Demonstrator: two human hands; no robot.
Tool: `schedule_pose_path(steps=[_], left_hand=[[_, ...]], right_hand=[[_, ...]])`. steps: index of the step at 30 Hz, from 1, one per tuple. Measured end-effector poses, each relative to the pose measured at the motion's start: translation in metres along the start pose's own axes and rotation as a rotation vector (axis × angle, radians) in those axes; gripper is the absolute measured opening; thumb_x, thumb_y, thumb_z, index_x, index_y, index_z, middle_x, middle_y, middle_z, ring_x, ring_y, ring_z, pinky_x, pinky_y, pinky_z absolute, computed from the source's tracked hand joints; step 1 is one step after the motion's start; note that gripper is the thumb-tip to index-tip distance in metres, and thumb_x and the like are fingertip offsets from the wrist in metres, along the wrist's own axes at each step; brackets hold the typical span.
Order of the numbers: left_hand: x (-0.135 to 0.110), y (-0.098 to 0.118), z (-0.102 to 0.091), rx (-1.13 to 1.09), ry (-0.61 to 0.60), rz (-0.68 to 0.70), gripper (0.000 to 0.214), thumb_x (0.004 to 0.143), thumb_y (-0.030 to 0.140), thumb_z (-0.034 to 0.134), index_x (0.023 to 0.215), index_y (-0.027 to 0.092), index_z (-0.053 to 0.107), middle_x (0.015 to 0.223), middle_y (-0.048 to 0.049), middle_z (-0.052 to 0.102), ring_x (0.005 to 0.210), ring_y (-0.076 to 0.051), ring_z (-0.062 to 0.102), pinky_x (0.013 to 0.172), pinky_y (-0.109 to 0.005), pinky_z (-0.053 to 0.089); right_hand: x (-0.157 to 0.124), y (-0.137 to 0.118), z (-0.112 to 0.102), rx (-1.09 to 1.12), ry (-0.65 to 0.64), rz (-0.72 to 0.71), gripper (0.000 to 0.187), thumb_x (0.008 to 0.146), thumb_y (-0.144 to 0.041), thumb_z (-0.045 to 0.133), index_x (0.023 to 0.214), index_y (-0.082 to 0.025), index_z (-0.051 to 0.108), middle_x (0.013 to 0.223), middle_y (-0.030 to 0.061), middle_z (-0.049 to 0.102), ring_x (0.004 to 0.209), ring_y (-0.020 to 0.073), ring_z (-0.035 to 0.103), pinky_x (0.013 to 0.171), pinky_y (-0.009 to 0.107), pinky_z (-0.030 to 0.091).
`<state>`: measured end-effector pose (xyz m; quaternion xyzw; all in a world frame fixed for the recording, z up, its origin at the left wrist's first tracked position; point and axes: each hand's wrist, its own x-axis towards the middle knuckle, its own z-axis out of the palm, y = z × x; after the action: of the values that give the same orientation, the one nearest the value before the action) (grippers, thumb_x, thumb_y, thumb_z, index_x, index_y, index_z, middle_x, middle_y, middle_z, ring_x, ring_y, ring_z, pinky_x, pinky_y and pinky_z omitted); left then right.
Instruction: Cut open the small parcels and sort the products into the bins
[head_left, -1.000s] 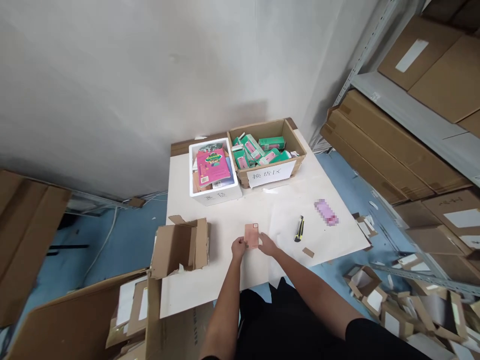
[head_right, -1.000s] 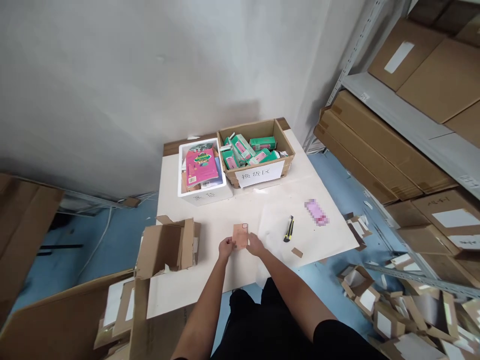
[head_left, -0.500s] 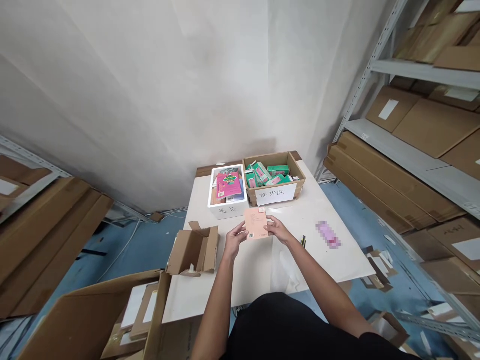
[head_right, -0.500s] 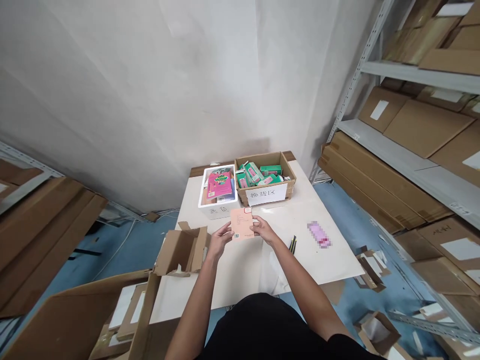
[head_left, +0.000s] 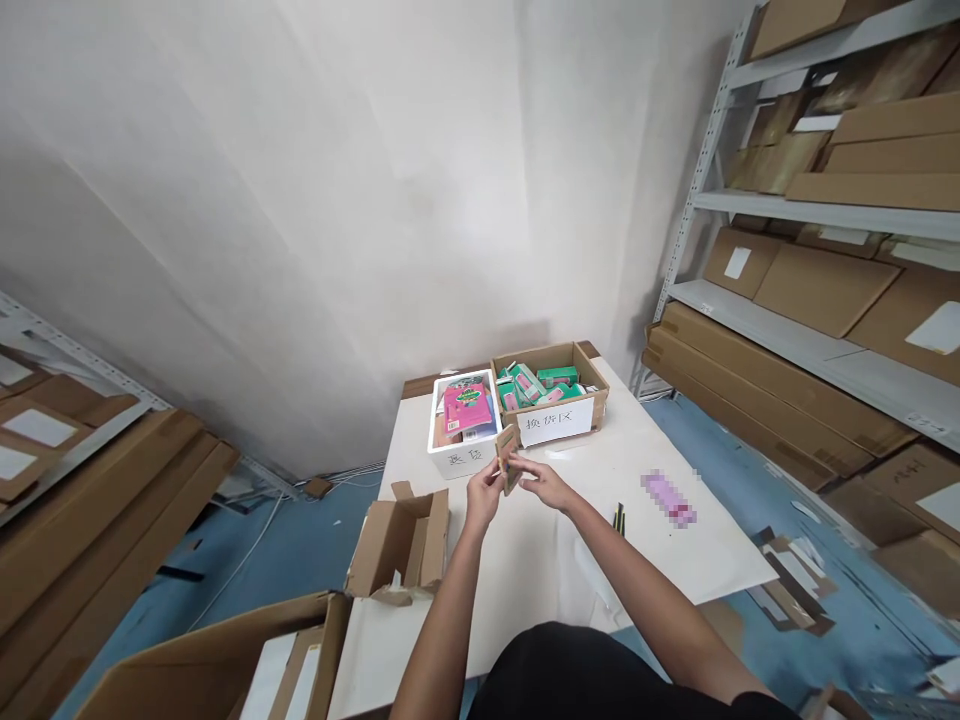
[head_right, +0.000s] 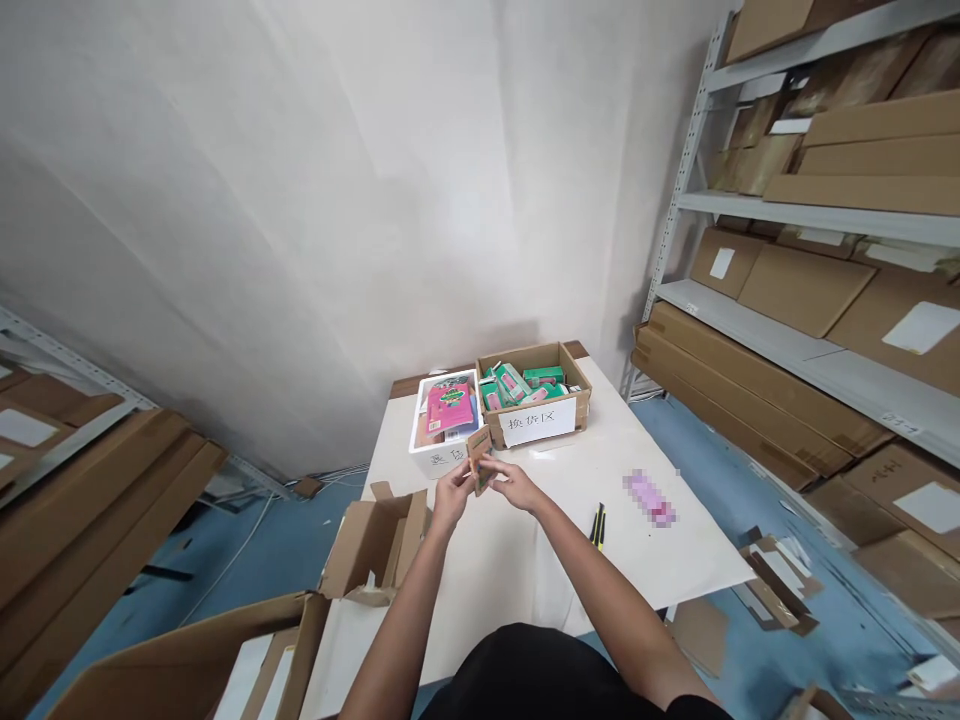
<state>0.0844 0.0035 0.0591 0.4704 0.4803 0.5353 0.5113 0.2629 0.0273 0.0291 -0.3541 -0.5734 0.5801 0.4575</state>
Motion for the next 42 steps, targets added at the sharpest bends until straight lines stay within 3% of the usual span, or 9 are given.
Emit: schedule_pose_path(steps=[4, 8, 11, 13, 17, 20, 25, 30, 42], left_hand=[[-0.009, 0.023, -0.012, -0.124, -0.025, -0.055, 0.074, 0.070, 0.051, 0.089, 0.133, 0.016, 0.073, 0.128, -0.0169, 0.075, 0.109, -0.033, 0.074, 0.093, -0.046, 0.061], [-0.014, 0.029, -0.012, -0.115, -0.030, -0.108, 0.079, 0.065, 0.050, 0.093, 0.133, 0.015, 0.073, 0.125, -0.0171, 0.077, 0.107, -0.033, 0.075, 0.095, -0.051, 0.060], [-0.014, 0.025, -0.004, 0.014, 0.145, -0.050, 0.063, 0.067, 0.047, 0.092, 0.121, 0.017, 0.079, 0.125, -0.0156, 0.077, 0.116, -0.035, 0.072, 0.105, -0.053, 0.055], [-0.015, 0.022, 0.007, 0.097, 0.210, -0.004, 0.053, 0.069, 0.043, 0.091, 0.115, 0.019, 0.082, 0.125, -0.0142, 0.078, 0.121, -0.034, 0.070, 0.111, -0.051, 0.051], [-0.018, 0.017, 0.031, 0.086, 0.076, 0.009, 0.062, 0.068, 0.039, 0.092, 0.126, 0.021, 0.077, 0.132, -0.0117, 0.074, 0.128, -0.033, 0.067, 0.114, -0.049, 0.050], [-0.019, 0.019, 0.034, 0.042, 0.112, -0.004, 0.065, 0.073, 0.045, 0.087, 0.131, 0.019, 0.075, 0.133, -0.0127, 0.074, 0.127, -0.034, 0.067, 0.110, -0.049, 0.052], [-0.024, 0.027, 0.015, -0.090, 0.100, -0.104, 0.077, 0.072, 0.048, 0.088, 0.141, 0.019, 0.068, 0.137, -0.0144, 0.071, 0.116, -0.031, 0.070, 0.094, -0.043, 0.060], [-0.028, 0.023, 0.000, -0.029, 0.226, -0.176, 0.075, 0.068, 0.046, 0.090, 0.136, 0.018, 0.072, 0.121, -0.0106, 0.074, 0.092, -0.020, 0.072, 0.083, -0.035, 0.059], [0.025, 0.006, -0.072, -0.028, 0.200, -0.210, 0.070, 0.070, 0.036, 0.086, 0.137, 0.020, 0.072, 0.116, -0.0103, 0.077, 0.088, -0.021, 0.073, 0.086, -0.038, 0.058]], right_hand=[[-0.004, -0.010, -0.009, 0.044, 0.297, 0.059, 0.064, 0.066, -0.049, 0.086, 0.124, -0.026, 0.070, 0.130, 0.0109, 0.072, 0.119, 0.0320, 0.068, 0.097, 0.049, 0.057], [-0.016, -0.023, -0.013, 0.227, 0.159, 0.118, 0.063, 0.066, -0.052, 0.090, 0.116, -0.023, 0.066, 0.103, 0.0069, 0.079, 0.088, 0.0261, 0.075, 0.077, 0.039, 0.060], [-0.023, -0.033, -0.014, 0.238, 0.196, 0.123, 0.057, 0.068, -0.049, 0.090, 0.113, -0.024, 0.066, 0.099, 0.0058, 0.080, 0.080, 0.0234, 0.074, 0.070, 0.034, 0.058], [-0.024, -0.037, -0.013, 0.239, 0.199, 0.090, 0.055, 0.069, -0.047, 0.089, 0.116, -0.025, 0.068, 0.105, 0.0070, 0.080, 0.088, 0.0254, 0.075, 0.075, 0.037, 0.059], [-0.024, -0.034, -0.005, 0.202, 0.015, 0.020, 0.054, 0.069, -0.042, 0.087, 0.119, -0.026, 0.076, 0.127, 0.0086, 0.075, 0.123, 0.0321, 0.067, 0.101, 0.049, 0.056], [-0.024, -0.026, -0.006, 0.135, -0.004, 0.012, 0.046, 0.073, -0.040, 0.083, 0.117, -0.028, 0.078, 0.136, 0.0083, 0.070, 0.135, 0.0322, 0.059, 0.110, 0.051, 0.050], [-0.021, -0.012, -0.020, 0.097, 0.328, 0.111, 0.061, 0.072, -0.045, 0.084, 0.129, -0.027, 0.070, 0.127, 0.0103, 0.072, 0.112, 0.0284, 0.069, 0.097, 0.047, 0.058], [-0.012, 0.002, -0.016, 0.185, 0.187, 0.215, 0.060, 0.068, -0.044, 0.085, 0.122, -0.022, 0.070, 0.096, 0.0046, 0.073, 0.082, 0.0214, 0.072, 0.075, 0.038, 0.060], [0.050, 0.026, 0.023, 0.139, 0.223, 0.272, 0.058, 0.068, -0.045, 0.085, 0.121, -0.024, 0.071, 0.094, 0.0032, 0.071, 0.085, 0.0225, 0.072, 0.075, 0.037, 0.060]])
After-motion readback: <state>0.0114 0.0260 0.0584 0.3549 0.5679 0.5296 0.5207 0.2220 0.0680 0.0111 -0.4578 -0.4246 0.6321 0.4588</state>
